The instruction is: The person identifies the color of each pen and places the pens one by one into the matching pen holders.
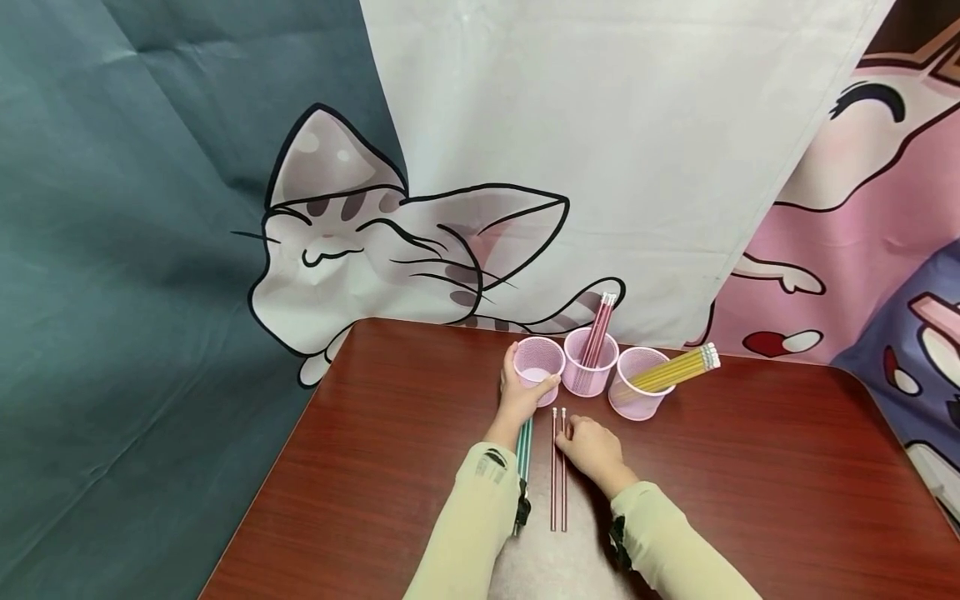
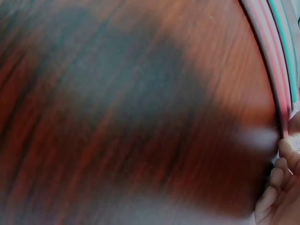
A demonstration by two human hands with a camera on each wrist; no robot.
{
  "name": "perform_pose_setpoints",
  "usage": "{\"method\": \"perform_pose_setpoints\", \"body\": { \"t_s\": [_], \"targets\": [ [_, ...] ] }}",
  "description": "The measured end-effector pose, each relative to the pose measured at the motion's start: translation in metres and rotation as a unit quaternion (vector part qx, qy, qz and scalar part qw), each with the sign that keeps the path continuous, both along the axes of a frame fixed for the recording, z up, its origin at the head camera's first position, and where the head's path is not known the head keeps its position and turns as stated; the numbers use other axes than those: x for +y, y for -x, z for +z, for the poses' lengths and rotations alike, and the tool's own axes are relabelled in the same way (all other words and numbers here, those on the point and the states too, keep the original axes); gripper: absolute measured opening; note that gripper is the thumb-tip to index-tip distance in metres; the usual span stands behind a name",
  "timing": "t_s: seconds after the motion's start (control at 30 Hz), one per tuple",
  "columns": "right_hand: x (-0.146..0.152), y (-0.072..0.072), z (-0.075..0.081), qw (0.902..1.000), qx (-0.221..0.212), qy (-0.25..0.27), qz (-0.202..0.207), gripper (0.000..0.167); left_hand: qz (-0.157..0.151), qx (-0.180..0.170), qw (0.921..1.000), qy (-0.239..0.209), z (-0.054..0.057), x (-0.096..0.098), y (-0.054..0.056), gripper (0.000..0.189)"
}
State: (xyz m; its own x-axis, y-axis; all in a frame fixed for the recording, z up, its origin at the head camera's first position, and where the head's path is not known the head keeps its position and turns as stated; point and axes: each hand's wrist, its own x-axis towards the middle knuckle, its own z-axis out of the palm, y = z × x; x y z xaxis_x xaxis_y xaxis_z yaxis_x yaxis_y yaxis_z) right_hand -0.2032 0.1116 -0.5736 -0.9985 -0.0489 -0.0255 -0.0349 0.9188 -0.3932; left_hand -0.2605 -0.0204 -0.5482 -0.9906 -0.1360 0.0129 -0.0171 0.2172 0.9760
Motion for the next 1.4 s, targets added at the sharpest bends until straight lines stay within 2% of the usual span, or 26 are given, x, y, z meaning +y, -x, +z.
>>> {"method": "perform_pose_setpoints", "body": {
  "t_s": [0.2,0.5,0.73,0.93,1.4],
  "targets": [
    [-0.001,0.000,-0.002,0.9998,0.013,-0.010,-0.007,0.025,-0.002,0.011,0.9999,0.000,0.001,0.000,0.000,0.094],
    [0.002,0.002,-0.001,0.9999,-0.007,-0.005,-0.011,0.025,-0.001,0.000,1.0000,-0.006,0.001,0.000,0.000,0.094],
    [0.005,0.001,0.003,0.9993,-0.020,0.021,-0.022,0.027,-0.004,-0.003,1.0000,-0.003,0.001,0.000,0.000,0.094],
    [0.009,0.000,0.010,0.9988,-0.016,0.042,-0.022,0.026,-0.003,0.001,1.0000,-0.003,0.000,0.001,0.000,0.094],
    [0.011,0.007,0.039,0.9971,0.046,0.061,-0.006,0.024,-0.002,0.010,0.9999,-0.003,0.003,0.000,-0.002,0.094]
  ]
}}
